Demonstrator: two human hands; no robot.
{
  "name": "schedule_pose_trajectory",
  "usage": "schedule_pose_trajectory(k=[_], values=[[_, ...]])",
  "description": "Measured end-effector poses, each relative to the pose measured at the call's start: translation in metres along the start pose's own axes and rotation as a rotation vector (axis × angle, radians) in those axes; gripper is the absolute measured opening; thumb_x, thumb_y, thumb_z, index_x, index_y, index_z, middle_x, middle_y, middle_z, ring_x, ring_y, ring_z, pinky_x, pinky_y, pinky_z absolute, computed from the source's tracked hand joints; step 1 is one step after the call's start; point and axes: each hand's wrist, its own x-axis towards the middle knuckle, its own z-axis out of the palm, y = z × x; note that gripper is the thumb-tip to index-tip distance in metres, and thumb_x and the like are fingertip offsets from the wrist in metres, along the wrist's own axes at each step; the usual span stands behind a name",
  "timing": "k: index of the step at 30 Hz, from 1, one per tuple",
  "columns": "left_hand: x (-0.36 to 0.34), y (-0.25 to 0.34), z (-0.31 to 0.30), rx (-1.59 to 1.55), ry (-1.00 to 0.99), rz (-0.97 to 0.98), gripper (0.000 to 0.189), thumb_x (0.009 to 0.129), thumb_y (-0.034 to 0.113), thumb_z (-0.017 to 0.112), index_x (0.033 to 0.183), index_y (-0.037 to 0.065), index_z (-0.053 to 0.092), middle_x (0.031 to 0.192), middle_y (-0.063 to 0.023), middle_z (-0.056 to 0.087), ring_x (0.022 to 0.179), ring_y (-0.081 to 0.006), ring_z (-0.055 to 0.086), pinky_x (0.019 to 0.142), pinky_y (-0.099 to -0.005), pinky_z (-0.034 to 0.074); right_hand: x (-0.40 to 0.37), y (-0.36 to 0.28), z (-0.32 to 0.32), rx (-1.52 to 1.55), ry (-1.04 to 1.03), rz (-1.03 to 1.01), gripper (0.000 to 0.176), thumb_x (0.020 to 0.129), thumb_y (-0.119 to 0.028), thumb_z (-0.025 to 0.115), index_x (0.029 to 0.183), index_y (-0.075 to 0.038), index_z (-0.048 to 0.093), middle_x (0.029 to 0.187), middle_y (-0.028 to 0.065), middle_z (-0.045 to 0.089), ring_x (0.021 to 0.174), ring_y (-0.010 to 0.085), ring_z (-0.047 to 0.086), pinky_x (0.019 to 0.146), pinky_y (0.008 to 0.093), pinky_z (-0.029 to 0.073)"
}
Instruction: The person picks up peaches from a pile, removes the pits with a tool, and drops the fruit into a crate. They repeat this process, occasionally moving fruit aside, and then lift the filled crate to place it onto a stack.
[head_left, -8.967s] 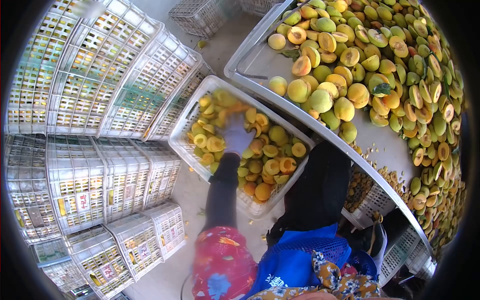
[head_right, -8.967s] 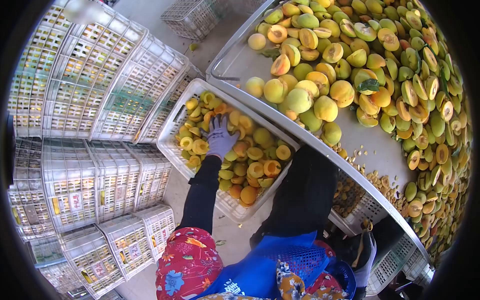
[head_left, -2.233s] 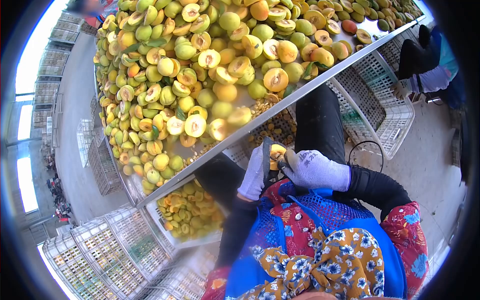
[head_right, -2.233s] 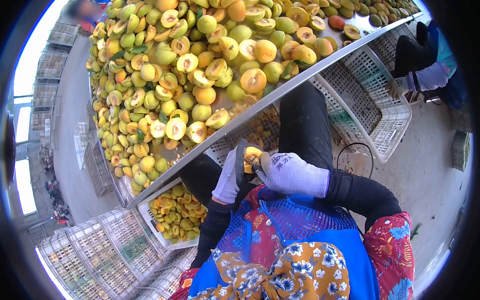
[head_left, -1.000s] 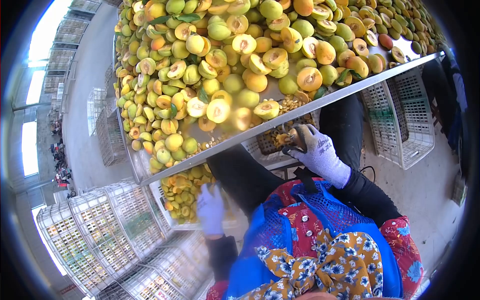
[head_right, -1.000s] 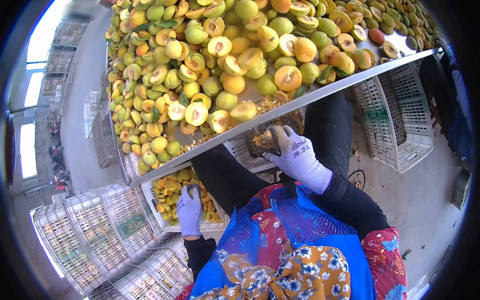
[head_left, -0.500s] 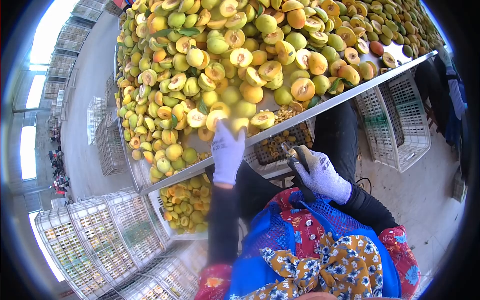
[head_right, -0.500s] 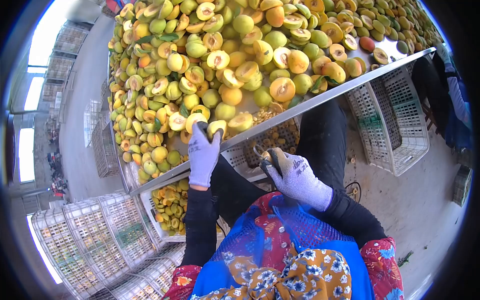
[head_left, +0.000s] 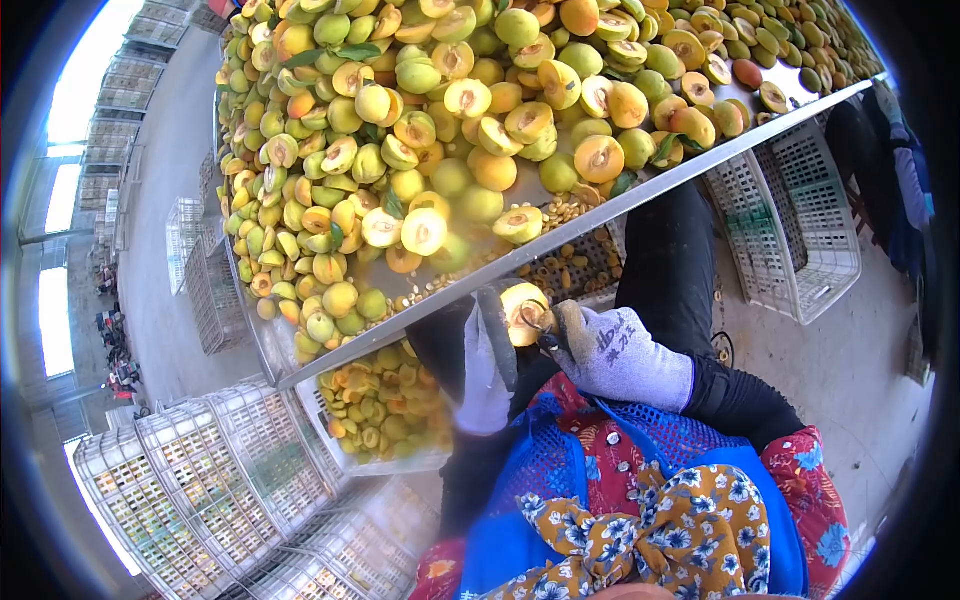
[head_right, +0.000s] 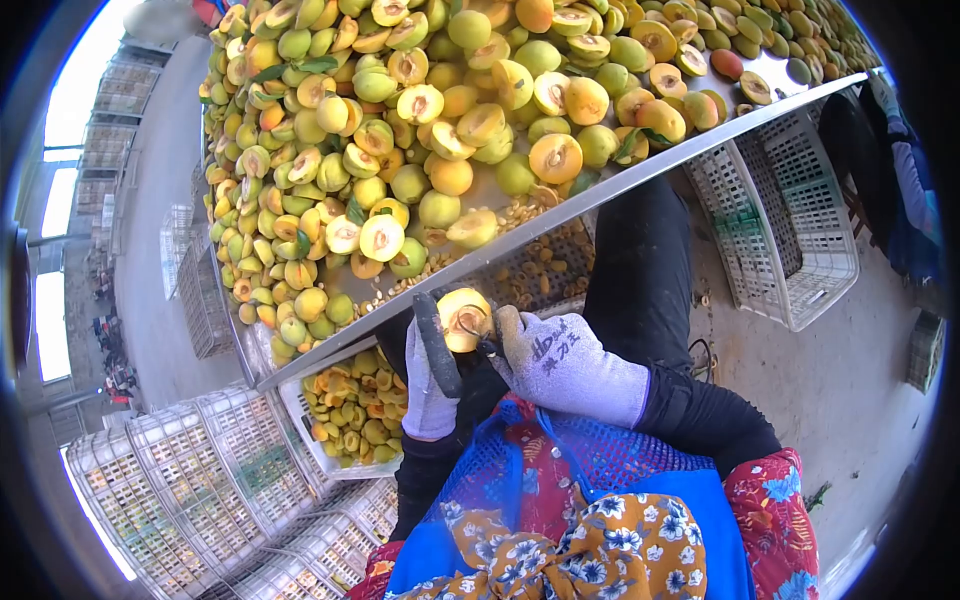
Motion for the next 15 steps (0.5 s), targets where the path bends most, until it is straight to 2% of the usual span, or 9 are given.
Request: schedule_pose_trajectory(k=[2, 3, 6, 7, 10, 11, 14, 15], values=[[0.000, -0.007, 0.005, 0.026, 0.089, 0.025, 0.040, 0.106, 0.033, 0.041, 0.109, -0.002, 0.061, 0.097, -0.0091, 0.066, 0.086, -0.0140, 0.062, 0.077, -0.0265, 0.051, -0.002, 0.001, 0.000, 0.041, -0.080, 0.007, 0.035, 0.090, -0.021, 0.062, 0.110, 0.003, 0.047, 0.074, 0.0206, 0.061, 0.064, 0.0377, 0.063, 0.051, 0.0460, 0.047], [0.004, -0.017, 0.001, 0.461, 0.131, 0.249, 0.036, 0.106, 0.027, 0.041, 0.104, -0.001, 0.063, 0.093, -0.0114, 0.066, 0.084, -0.0174, 0.063, 0.077, -0.0297, 0.051, -0.003, 0.002, 0.001, 0.067, -0.075, 0.000, 0.034, 0.091, -0.023, 0.060, 0.108, 0.004, 0.047, 0.072, 0.0214, 0.061, 0.064, 0.0378, 0.064, 0.051, 0.0463, 0.048], [0.002, -0.022, 0.009, 0.519, 0.200, 0.329, 0.031, 0.105, 0.021, 0.041, 0.104, -0.001, 0.063, 0.092, -0.0138, 0.066, 0.083, -0.0209, 0.063, 0.077, -0.0335, 0.051, -0.004, 0.003, 0.002, 0.176, -0.079, 0.019, 0.033, 0.094, -0.026, 0.056, 0.104, 0.004, 0.046, 0.068, 0.0236, 0.060, 0.064, 0.0393, 0.064, 0.053, 0.0479, 0.049], [0.002, -0.026, 0.009, 0.496, 0.191, 0.326, 0.029, 0.103, 0.017, 0.041, 0.105, -0.001, 0.063, 0.092, -0.0167, 0.066, 0.084, -0.0252, 0.065, 0.078, -0.0367, 0.051, -0.004, 0.003, -0.001, 0.233, -0.093, 0.052, 0.033, 0.095, -0.026, 0.056, 0.103, 0.004, 0.046, 0.068, 0.0241, 0.060, 0.064, 0.0406, 0.064, 0.054, 0.0487, 0.049], [-0.003, -0.020, 0.016, 0.623, 0.220, 0.288, 0.029, 0.103, 0.016, 0.040, 0.105, -0.002, 0.063, 0.094, -0.0172, 0.067, 0.085, -0.0284, 0.066, 0.078, -0.0371, 0.051, -0.006, 0.007, -0.001, 0.288, -0.104, 0.089, 0.033, 0.095, -0.026, 0.055, 0.102, 0.004, 0.045, 0.068, 0.0250, 0.060, 0.064, 0.0432, 0.063, 0.055, 0.0506, 0.049], [0.000, -0.027, 0.012, 0.631, 0.212, 0.315, 0.029, 0.103, 0.018, 0.041, 0.107, -0.003, 0.061, 0.097, -0.0192, 0.067, 0.087, -0.0317, 0.066, 0.078, -0.0375, 0.051, -0.008, 0.009, 0.000, 0.287, -0.105, 0.094, 0.032, 0.096, -0.027, 0.055, 0.102, 0.004, 0.045, 0.068, 0.0252, 0.060, 0.064, 0.0439, 0.063, 0.055, 0.0512, 0.049], [0.007, -0.049, -0.005, 0.716, 0.120, 0.462, 0.029, 0.103, 0.020, 0.044, 0.106, -0.004, 0.061, 0.100, -0.0182, 0.066, 0.090, -0.0264, 0.066, 0.079, -0.0352, 0.052, -0.007, 0.013, -0.004, 0.208, -0.100, 0.105, 0.033, 0.095, -0.027, 0.056, 0.102, 0.003, 0.045, 0.066, 0.0242, 0.059, 0.063, 0.0440, 0.062, 0.054, 0.0510, 0.048], [0.005, -0.031, 0.001, 0.424, -0.031, 0.313, 0.029, 0.103, 0.022, 0.045, 0.113, -0.003, 0.058, 0.105, -0.0163, 0.064, 0.095, -0.0234, 0.064, 0.081, -0.0339, 0.052, -0.007, 0.015, -0.001, 0.230, -0.014, 0.112, 0.033, 0.095, -0.028, 0.057, 0.101, 0.003, 0.045, 0.066, 0.0237, 0.059, 0.063, 0.0437, 0.062, 0.054, 0.0508, 0.048]])
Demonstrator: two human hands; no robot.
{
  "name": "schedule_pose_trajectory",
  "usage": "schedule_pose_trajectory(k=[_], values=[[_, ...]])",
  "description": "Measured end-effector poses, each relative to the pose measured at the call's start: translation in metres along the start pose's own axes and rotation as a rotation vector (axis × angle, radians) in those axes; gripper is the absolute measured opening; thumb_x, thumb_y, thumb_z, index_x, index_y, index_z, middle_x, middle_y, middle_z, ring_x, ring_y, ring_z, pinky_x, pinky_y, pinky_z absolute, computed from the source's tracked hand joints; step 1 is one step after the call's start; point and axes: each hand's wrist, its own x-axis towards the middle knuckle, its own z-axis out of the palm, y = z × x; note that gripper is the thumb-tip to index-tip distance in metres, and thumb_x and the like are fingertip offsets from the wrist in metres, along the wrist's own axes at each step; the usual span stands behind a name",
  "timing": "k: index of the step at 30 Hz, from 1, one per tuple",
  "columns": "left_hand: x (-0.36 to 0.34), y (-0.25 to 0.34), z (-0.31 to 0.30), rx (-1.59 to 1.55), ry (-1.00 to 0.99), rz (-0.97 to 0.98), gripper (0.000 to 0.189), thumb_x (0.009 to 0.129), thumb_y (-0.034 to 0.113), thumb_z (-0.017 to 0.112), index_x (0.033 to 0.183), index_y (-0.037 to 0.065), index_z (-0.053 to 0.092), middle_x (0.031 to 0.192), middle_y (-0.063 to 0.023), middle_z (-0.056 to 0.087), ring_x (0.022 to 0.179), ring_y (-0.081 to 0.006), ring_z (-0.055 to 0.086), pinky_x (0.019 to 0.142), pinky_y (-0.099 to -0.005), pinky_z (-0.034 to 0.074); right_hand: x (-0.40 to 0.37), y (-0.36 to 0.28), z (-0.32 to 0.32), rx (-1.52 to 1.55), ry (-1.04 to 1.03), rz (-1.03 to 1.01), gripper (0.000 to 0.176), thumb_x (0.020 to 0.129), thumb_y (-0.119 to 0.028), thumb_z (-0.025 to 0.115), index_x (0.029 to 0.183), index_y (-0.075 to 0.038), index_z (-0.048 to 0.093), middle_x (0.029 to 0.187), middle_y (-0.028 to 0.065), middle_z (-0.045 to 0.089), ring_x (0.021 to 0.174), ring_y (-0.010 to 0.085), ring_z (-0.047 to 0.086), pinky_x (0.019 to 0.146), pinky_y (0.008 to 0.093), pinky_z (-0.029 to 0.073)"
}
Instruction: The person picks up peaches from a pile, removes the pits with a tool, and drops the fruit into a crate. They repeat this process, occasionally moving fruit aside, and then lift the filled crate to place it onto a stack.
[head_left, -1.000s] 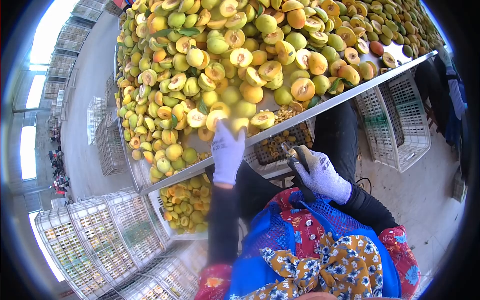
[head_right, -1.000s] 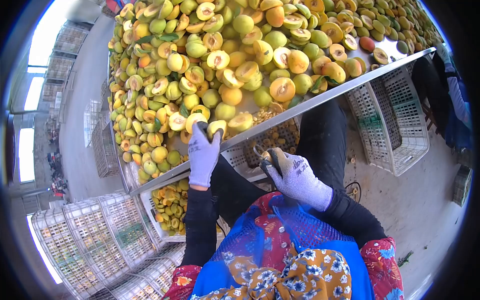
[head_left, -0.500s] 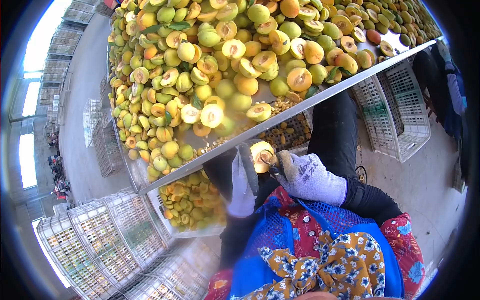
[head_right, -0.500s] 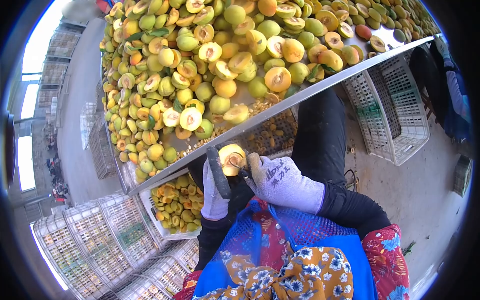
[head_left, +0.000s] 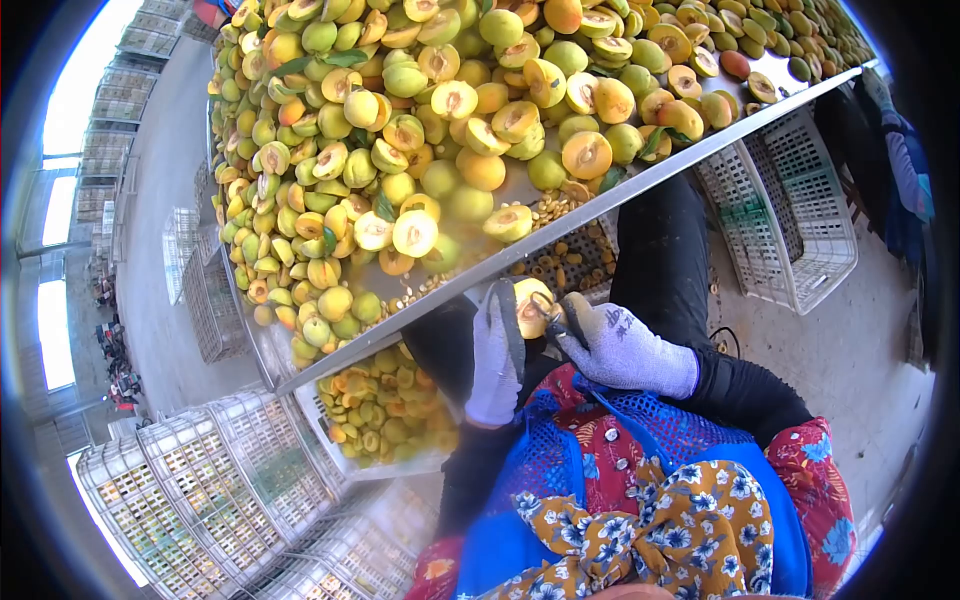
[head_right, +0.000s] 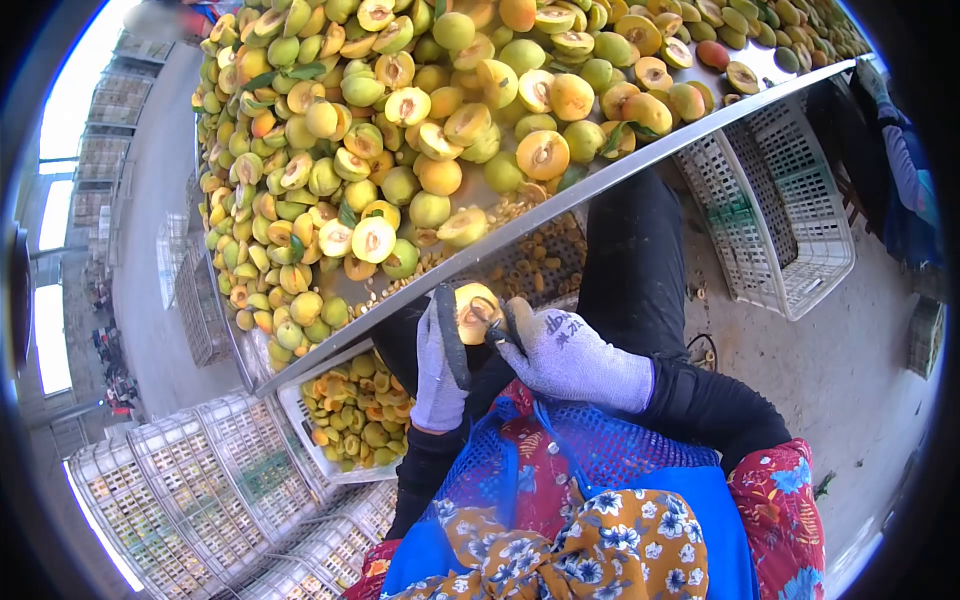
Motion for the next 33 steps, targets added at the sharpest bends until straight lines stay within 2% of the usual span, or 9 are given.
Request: schedule_pose_trajectory(k=[3, 10, 14, 18, 21, 23, 27, 28, 33], values=[[0.006, 0.026, -0.002, -0.684, -0.119, -0.362, 0.034, 0.103, 0.026, 0.047, 0.126, 0.002, 0.050, 0.115, -0.0118, 0.059, 0.103, -0.0190, 0.060, 0.087, -0.0327, 0.052, -0.001, 0.006, 0.005, 0.079, 0.144, 0.018, 0.034, 0.095, -0.029, 0.060, 0.100, 0.002, 0.046, 0.066, 0.0226, 0.060, 0.062, 0.0427, 0.062, 0.054, 0.0500, 0.048], [0.005, 0.001, 0.007, -1.237, -0.075, -0.540, 0.037, 0.104, 0.033, 0.045, 0.130, 0.006, 0.044, 0.126, -0.0132, 0.055, 0.114, -0.0243, 0.056, 0.098, -0.0389, 0.049, 0.004, 0.002, 0.000, 0.342, 0.119, 0.197, 0.040, 0.092, -0.034, 0.065, 0.097, 0.004, 0.056, 0.066, 0.0186, 0.061, 0.061, 0.0312, 0.064, 0.058, 0.0427, 0.050], [-0.010, 0.003, 0.020, -0.141, -0.048, -0.018, 0.040, 0.106, 0.033, 0.040, 0.134, 0.005, 0.036, 0.132, -0.0160, 0.052, 0.120, -0.0268, 0.053, 0.104, -0.0395, 0.045, 0.011, 0.019, 0.016, 0.399, 0.210, 0.238, 0.036, 0.090, -0.032, 0.067, 0.090, 0.003, 0.063, 0.065, 0.0092, 0.062, 0.055, 0.0163, 0.059, 0.052, 0.0339, 0.048], [-0.005, 0.003, 0.029, 0.014, 0.002, 0.170, 0.039, 0.107, 0.027, 0.036, 0.136, 0.002, 0.036, 0.132, -0.0194, 0.054, 0.120, -0.0252, 0.055, 0.102, -0.0376, 0.045, 0.008, 0.003, 0.000, 0.950, 0.088, 0.564, 0.025, 0.089, -0.025, 0.068, 0.089, 0.000, 0.063, 0.066, 0.0060, 0.062, 0.046, 0.0102, 0.054, 0.042, 0.0245, 0.041], [0.002, 0.006, 0.018, 0.094, -0.195, -0.013, 0.036, 0.106, 0.025, 0.038, 0.130, 0.000, 0.046, 0.122, -0.0192, 0.058, 0.110, -0.0217, 0.059, 0.095, -0.0343, 0.048, 0.004, 0.009, 0.001, 1.045, 0.083, 0.599, 0.026, 0.088, -0.024, 0.069, 0.090, 0.001, 0.061, 0.069, 0.0060, 0.063, 0.052, 0.0116, 0.057, 0.046, 0.0257, 0.044], [-0.005, 0.014, 0.020, 0.040, -0.323, -0.224, 0.033, 0.106, 0.023, 0.041, 0.126, -0.001, 0.050, 0.114, -0.0157, 0.059, 0.101, -0.0182, 0.058, 0.089, -0.0322, 0.048, 0.006, 0.016, 0.010, 0.943, 0.159, 0.442, 0.026, 0.087, -0.023, 0.068, 0.091, 0.001, 0.060, 0.070, 0.0085, 0.064, 0.057, 0.0145, 0.060, 0.050, 0.0290, 0.046], [-0.008, -0.015, 0.022, -0.272, -0.056, -0.131, 0.041, 0.105, 0.033, 0.040, 0.131, 0.002, 0.046, 0.119, -0.0126, 0.055, 0.110, -0.0204, 0.055, 0.096, -0.0328, 0.045, -0.006, 0.021, -0.008, 0.391, 0.345, 0.158, 0.025, 0.087, -0.022, 0.068, 0.091, 0.001, 0.059, 0.072, 0.0165, 0.063, 0.066, 0.0262, 0.066, 0.059, 0.0363, 0.050], [-0.007, -0.011, 0.021, -0.482, -0.063, -0.234, 0.046, 0.105, 0.042, 0.039, 0.131, 0.004, 0.043, 0.120, -0.0144, 0.054, 0.108, -0.0233, 0.057, 0.097, -0.0373, 0.047, -0.012, 0.023, -0.015, 0.264, 0.262, 0.172, 0.028, 0.089, -0.025, 0.066, 0.096, 0.000, 0.056, 0.074, 0.0227, 0.062, 0.069, 0.0367, 0.066, 0.060, 0.0419, 0.050], [-0.008, 0.009, 0.023, -0.759, -0.082, -0.357, 0.044, 0.104, 0.046, 0.037, 0.127, 0.008, 0.041, 0.115, -0.0132, 0.057, 0.102, -0.0216, 0.060, 0.092, -0.0364, 0.051, -0.029, 0.018, -0.006, -0.034, 0.096, 0.045, 0.030, 0.094, -0.028, 0.059, 0.101, 0.000, 0.048, 0.068, 0.0198, 0.061, 0.065, 0.0393, 0.064, 0.054, 0.0473, 0.048]])
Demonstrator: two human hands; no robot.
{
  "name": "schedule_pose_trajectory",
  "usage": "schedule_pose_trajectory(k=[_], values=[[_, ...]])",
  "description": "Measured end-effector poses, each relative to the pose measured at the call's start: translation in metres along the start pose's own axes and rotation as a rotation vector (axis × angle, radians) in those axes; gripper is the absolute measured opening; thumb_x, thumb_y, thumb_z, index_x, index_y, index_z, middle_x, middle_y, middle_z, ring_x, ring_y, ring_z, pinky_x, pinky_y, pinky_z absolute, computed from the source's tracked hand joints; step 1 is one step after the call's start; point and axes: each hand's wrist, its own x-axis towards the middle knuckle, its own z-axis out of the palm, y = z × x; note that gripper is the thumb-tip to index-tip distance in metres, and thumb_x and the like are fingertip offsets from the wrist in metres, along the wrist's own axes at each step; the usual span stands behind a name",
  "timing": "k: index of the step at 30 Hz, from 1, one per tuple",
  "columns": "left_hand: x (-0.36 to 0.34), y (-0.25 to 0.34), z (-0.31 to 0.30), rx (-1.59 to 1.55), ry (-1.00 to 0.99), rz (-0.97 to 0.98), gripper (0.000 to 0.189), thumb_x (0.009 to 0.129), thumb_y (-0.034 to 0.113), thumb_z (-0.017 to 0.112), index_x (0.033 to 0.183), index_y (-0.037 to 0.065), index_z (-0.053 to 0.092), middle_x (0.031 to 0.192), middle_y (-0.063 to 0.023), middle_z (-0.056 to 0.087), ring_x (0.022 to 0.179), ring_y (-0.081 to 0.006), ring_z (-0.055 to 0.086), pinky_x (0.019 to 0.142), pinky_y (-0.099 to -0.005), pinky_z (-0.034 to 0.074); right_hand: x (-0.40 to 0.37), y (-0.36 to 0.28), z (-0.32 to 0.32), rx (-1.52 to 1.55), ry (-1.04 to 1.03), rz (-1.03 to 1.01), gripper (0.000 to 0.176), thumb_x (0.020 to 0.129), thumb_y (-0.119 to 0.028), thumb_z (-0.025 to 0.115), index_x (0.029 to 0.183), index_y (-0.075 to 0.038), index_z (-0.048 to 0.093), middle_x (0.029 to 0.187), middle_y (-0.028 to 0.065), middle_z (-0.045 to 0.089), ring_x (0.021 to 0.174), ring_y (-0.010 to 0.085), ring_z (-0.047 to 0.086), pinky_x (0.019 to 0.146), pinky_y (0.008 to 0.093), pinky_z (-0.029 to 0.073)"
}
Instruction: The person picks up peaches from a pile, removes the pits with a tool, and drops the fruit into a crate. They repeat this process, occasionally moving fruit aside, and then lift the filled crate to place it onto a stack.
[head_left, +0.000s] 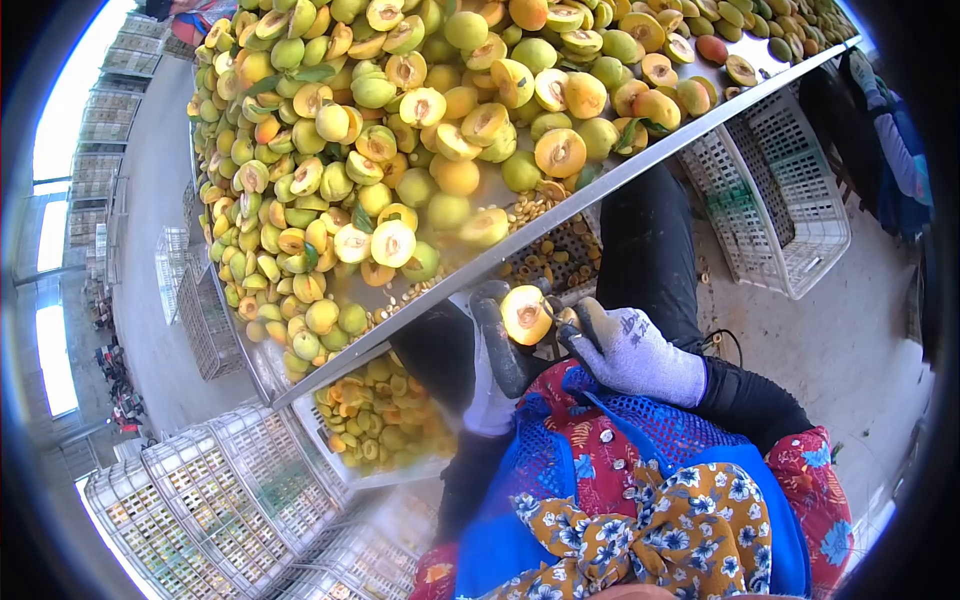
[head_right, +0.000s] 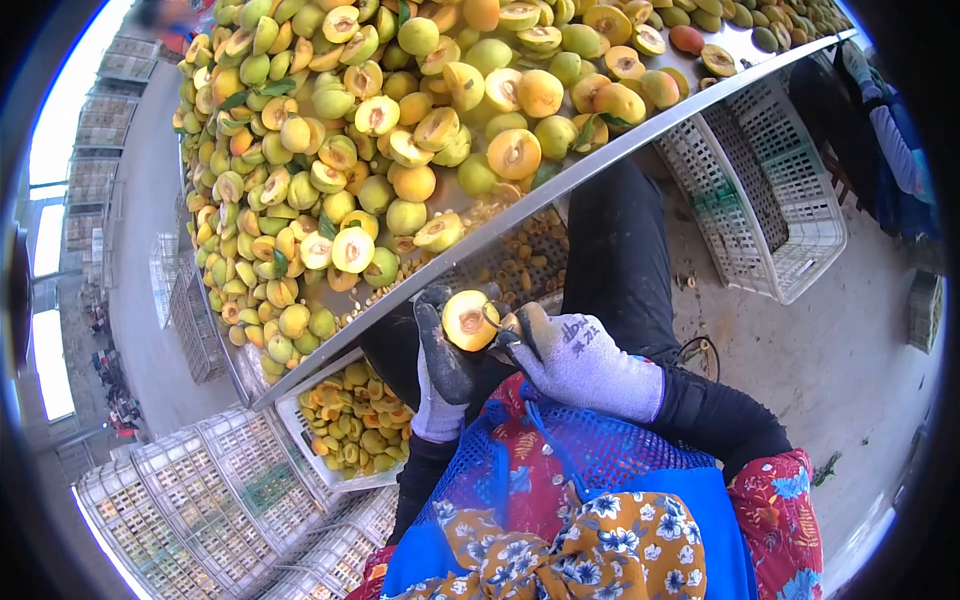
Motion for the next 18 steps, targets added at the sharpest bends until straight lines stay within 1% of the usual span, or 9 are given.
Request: schedule_pose_trajectory(k=[2, 5, 6, 8, 9, 11, 14, 17, 18], values=[[-0.002, -0.005, 0.000, 0.051, 0.044, 0.037, 0.044, 0.105, 0.045, 0.036, 0.129, 0.008, 0.041, 0.114, -0.0126, 0.058, 0.102, -0.0203, 0.060, 0.091, -0.0347, 0.051, 0.001, -0.008, -0.003, -0.062, -0.036, -0.011, 0.027, 0.094, -0.024, 0.059, 0.103, 0.000, 0.049, 0.068, 0.0194, 0.061, 0.062, 0.0390, 0.064, 0.054, 0.0475, 0.048], [-0.003, -0.004, -0.003, 0.270, -0.010, 0.147, 0.043, 0.107, 0.041, 0.033, 0.128, 0.006, 0.045, 0.111, -0.0114, 0.059, 0.100, -0.0184, 0.060, 0.089, -0.0333, 0.051, 0.002, -0.010, 0.001, -0.108, -0.085, -0.009, 0.028, 0.094, -0.025, 0.058, 0.100, 0.000, 0.048, 0.068, 0.0188, 0.061, 0.060, 0.0381, 0.064, 0.052, 0.0471, 0.048], [-0.002, -0.006, -0.006, 0.336, 0.019, 0.151, 0.043, 0.106, 0.041, 0.036, 0.126, 0.004, 0.047, 0.108, -0.0111, 0.060, 0.097, -0.0186, 0.061, 0.088, -0.0332, 0.052, 0.003, -0.011, 0.002, -0.108, -0.091, -0.010, 0.028, 0.094, -0.025, 0.058, 0.101, 0.001, 0.048, 0.068, 0.0188, 0.061, 0.059, 0.0380, 0.064, 0.052, 0.0469, 0.048], [0.002, -0.012, -0.013, 0.468, 0.076, 0.160, 0.044, 0.104, 0.040, 0.041, 0.120, 0.001, 0.051, 0.102, -0.0105, 0.062, 0.092, -0.0188, 0.063, 0.086, -0.0330, 0.053, 0.003, -0.011, 0.006, -0.137, -0.044, -0.056, 0.031, 0.095, -0.029, 0.057, 0.099, 0.000, 0.048, 0.065, 0.0157, 0.061, 0.056, 0.0346, 0.064, 0.047, 0.0444, 0.047], [0.001, -0.012, -0.012, 0.477, 0.085, 0.188, 0.042, 0.104, 0.039, 0.042, 0.119, 0.001, 0.052, 0.101, -0.0102, 0.063, 0.091, -0.0184, 0.063, 0.085, -0.0324, 0.053, 0.002, -0.010, 0.009, -0.151, -0.021, -0.080, 0.032, 0.095, -0.031, 0.057, 0.098, 0.000, 0.047, 0.063, 0.0142, 0.061, 0.054, 0.0328, 0.064, 0.045, 0.0431, 0.047], [-0.003, -0.009, -0.006, 0.499, 0.101, 0.242, 0.039, 0.104, 0.036, 0.043, 0.116, 0.000, 0.054, 0.100, -0.0096, 0.064, 0.089, -0.0175, 0.063, 0.083, -0.0312, 0.053, 0.000, -0.010, 0.013, -0.139, 0.009, -0.084, 0.033, 0.095, -0.030, 0.057, 0.099, 0.001, 0.047, 0.063, 0.0143, 0.061, 0.054, 0.0329, 0.064, 0.046, 0.0432, 0.047], [-0.002, -0.018, -0.011, 0.251, 0.151, 0.130, 0.045, 0.107, 0.038, 0.035, 0.116, 0.000, 0.059, 0.103, -0.0095, 0.065, 0.094, -0.0157, 0.063, 0.085, -0.0304, 0.052, -0.002, -0.011, 0.015, -0.140, -0.006, -0.071, 0.035, 0.094, -0.030, 0.058, 0.101, 0.003, 0.046, 0.062, 0.0147, 0.061, 0.055, 0.0333, 0.064, 0.046, 0.0438, 0.048], [-0.003, -0.019, -0.008, 0.254, 0.158, 0.162, 0.043, 0.107, 0.036, 0.037, 0.114, 0.000, 0.059, 0.103, -0.0088, 0.065, 0.093, -0.0162, 0.063, 0.083, -0.0299, 0.051, -0.002, -0.008, 0.019, -0.129, -0.040, -0.098, 0.038, 0.094, -0.030, 0.058, 0.102, 0.005, 0.046, 0.060, 0.0145, 0.060, 0.053, 0.0341, 0.063, 0.046, 0.0445, 0.047], [-0.003, -0.019, -0.005, 0.355, 0.185, 0.206, 0.042, 0.107, 0.035, 0.038, 0.114, 0.000, 0.059, 0.102, -0.0090, 0.065, 0.092, -0.0170, 0.063, 0.083, -0.0301, 0.051, -0.003, -0.007, 0.020, -0.122, -0.050, -0.116, 0.039, 0.094, -0.030, 0.058, 0.103, 0.006, 0.046, 0.059, 0.0144, 0.060, 0.052, 0.0344, 0.062, 0.046, 0.0447, 0.047]])
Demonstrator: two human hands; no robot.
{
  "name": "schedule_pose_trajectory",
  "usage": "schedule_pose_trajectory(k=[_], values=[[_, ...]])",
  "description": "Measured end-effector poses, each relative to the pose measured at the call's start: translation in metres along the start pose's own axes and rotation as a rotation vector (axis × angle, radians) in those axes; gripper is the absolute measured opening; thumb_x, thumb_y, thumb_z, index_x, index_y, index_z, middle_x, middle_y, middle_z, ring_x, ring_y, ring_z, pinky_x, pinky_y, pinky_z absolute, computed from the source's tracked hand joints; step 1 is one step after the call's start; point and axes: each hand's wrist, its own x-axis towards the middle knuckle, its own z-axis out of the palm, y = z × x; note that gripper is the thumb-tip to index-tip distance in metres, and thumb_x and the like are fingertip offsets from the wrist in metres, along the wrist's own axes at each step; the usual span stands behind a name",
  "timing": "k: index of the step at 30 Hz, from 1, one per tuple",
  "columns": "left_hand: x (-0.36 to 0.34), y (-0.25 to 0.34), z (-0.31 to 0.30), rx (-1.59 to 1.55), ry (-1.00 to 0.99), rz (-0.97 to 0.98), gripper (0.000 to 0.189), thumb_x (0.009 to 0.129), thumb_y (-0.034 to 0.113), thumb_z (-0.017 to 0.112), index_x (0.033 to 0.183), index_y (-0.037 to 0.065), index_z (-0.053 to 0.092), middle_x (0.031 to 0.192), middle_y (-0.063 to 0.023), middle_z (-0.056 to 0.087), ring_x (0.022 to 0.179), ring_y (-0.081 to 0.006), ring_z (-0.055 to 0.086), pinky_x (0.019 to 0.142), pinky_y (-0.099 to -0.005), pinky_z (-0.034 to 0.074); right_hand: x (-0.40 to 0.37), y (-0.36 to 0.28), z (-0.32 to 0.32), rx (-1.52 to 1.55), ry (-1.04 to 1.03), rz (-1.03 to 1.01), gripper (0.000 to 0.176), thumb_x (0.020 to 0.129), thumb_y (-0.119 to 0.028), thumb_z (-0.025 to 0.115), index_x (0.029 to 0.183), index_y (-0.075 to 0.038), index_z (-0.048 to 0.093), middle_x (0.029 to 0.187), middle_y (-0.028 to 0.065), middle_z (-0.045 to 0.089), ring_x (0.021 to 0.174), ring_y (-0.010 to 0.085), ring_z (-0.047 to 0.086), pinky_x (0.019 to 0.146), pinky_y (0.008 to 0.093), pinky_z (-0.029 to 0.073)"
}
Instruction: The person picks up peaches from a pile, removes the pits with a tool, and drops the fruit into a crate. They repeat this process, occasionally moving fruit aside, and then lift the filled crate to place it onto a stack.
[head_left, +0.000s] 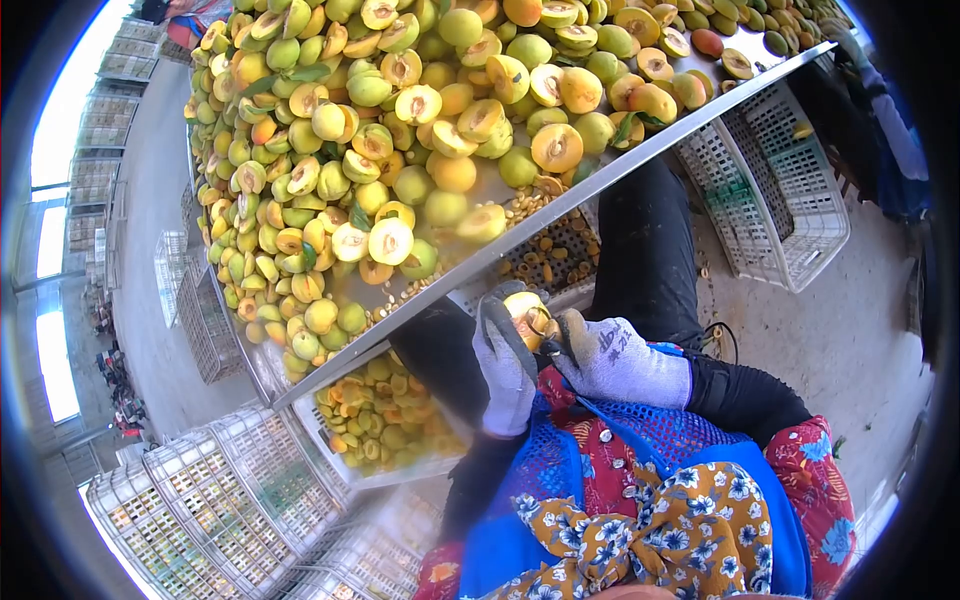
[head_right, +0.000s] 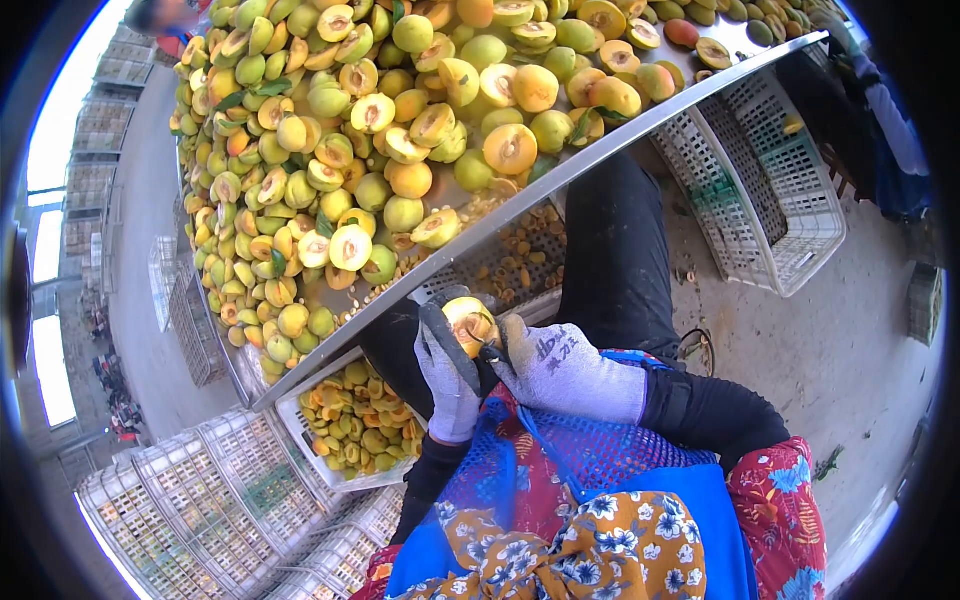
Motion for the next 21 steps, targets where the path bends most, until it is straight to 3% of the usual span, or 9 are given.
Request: schedule_pose_trajectory(k=[3, 5, 8, 10, 13, 15, 16, 18, 21], values=[[-0.002, 0.004, 0.007, 0.249, 0.068, 0.144, 0.037, 0.106, 0.030, 0.039, 0.111, -0.001, 0.059, 0.099, -0.0095, 0.065, 0.090, -0.0176, 0.063, 0.082, -0.0300, 0.051, 0.000, -0.002, -0.002, 0.093, -0.066, 0.067, 0.034, 0.096, -0.027, 0.054, 0.105, 0.005, 0.047, 0.069, 0.0186, 0.061, 0.061, 0.0352, 0.063, 0.052, 0.0456, 0.049], [-0.003, 0.007, 0.010, 0.352, 0.099, 0.238, 0.033, 0.106, 0.026, 0.040, 0.108, 0.000, 0.060, 0.097, -0.0096, 0.065, 0.086, -0.0158, 0.063, 0.080, -0.0288, 0.051, 0.005, 0.002, -0.005, 0.221, -0.035, -0.077, 0.030, 0.097, -0.027, 0.054, 0.104, 0.001, 0.050, 0.067, 0.0182, 0.059, 0.059, 0.0344, 0.063, 0.052, 0.0443, 0.048], [-0.002, -0.005, 0.010, 0.279, 0.154, 0.333, 0.032, 0.106, 0.024, 0.041, 0.107, -0.001, 0.061, 0.096, -0.0091, 0.065, 0.085, -0.0152, 0.062, 0.079, -0.0282, 0.051, 0.009, -0.001, -0.029, 0.675, -0.250, 0.038, 0.030, 0.100, -0.031, 0.050, 0.101, -0.001, 0.053, 0.067, 0.0091, 0.059, 0.061, 0.0203, 0.061, 0.056, 0.0359, 0.047], [-0.004, 0.007, 0.012, 0.438, 0.100, 0.276, 0.033, 0.106, 0.024, 0.041, 0.107, -0.001, 0.061, 0.094, -0.0085, 0.065, 0.084, -0.0150, 0.062, 0.078, -0.0281, 0.051, 0.010, 0.003, -0.020, 0.723, -0.242, 0.120, 0.031, 0.101, -0.033, 0.048, 0.099, -0.003, 0.055, 0.067, 0.0040, 0.058, 0.058, 0.0139, 0.058, 0.053, 0.0302, 0.046], [0.001, 0.006, 0.005, 0.395, -0.010, 0.022, 0.034, 0.106, 0.027, 0.038, 0.108, 0.001, 0.061, 0.089, -0.0096, 0.065, 0.084, -0.0180, 0.063, 0.078, -0.0311, 0.050, 0.008, 0.019, 0.003, 0.535, -0.013, -0.101, 0.029, 0.102, -0.034, 0.047, 0.095, -0.007, 0.055, 0.063, -0.0010, 0.052, 0.047, 0.0090, 0.049, 0.042, 0.0249, 0.039], [0.006, -0.003, -0.004, 0.332, -0.086, -0.098, 0.038, 0.106, 0.029, 0.037, 0.109, 0.000, 0.060, 0.090, -0.0111, 0.066, 0.084, -0.0182, 0.064, 0.079, -0.0318, 0.050, 0.017, 0.009, -0.025, 0.949, -0.406, 0.428, 0.029, 0.102, -0.034, 0.047, 0.093, -0.008, 0.055, 0.059, -0.0013, 0.048, 0.042, 0.0075, 0.043, 0.038, 0.0234, 0.034], [0.006, -0.002, -0.003, 0.338, -0.104, -0.005, 0.038, 0.106, 0.030, 0.037, 0.109, 0.000, 0.060, 0.091, -0.0109, 0.066, 0.085, -0.0178, 0.064, 0.079, -0.0314, 0.050, 0.019, 0.004, -0.036, 1.140, -0.607, 0.703, 0.029, 0.103, -0.034, 0.047, 0.092, -0.008, 0.055, 0.058, -0.0014, 0.046, 0.040, 0.0068, 0.041, 0.035, 0.0227, 0.032], [0.004, 0.003, 0.000, 0.347, -0.138, 0.180, 0.040, 0.106, 0.032, 0.037, 0.109, 0.000, 0.060, 0.093, -0.0105, 0.065, 0.086, -0.0169, 0.063, 0.079, -0.0307, 0.050, 0.016, 0.020, -0.025, 1.887, -0.794, 0.716, 0.039, 0.102, -0.042, 0.047, 0.094, -0.004, 0.052, 0.054, -0.0021, 0.039, 0.038, 0.0057, 0.035, 0.032, 0.0187, 0.029], [0.007, 0.010, 0.006, -0.047, -0.253, 0.068, 0.041, 0.106, 0.035, 0.037, 0.110, 0.000, 0.060, 0.096, -0.0093, 0.065, 0.087, -0.0167, 0.063, 0.079, -0.0300, 0.051, 0.011, 0.032, -0.010, 2.184, -0.893, 0.669, 0.039, 0.103, -0.042, 0.046, 0.097, -0.004, 0.052, 0.054, -0.0022, 0.038, 0.038, 0.0057, 0.035, 0.032, 0.0184, 0.029]])
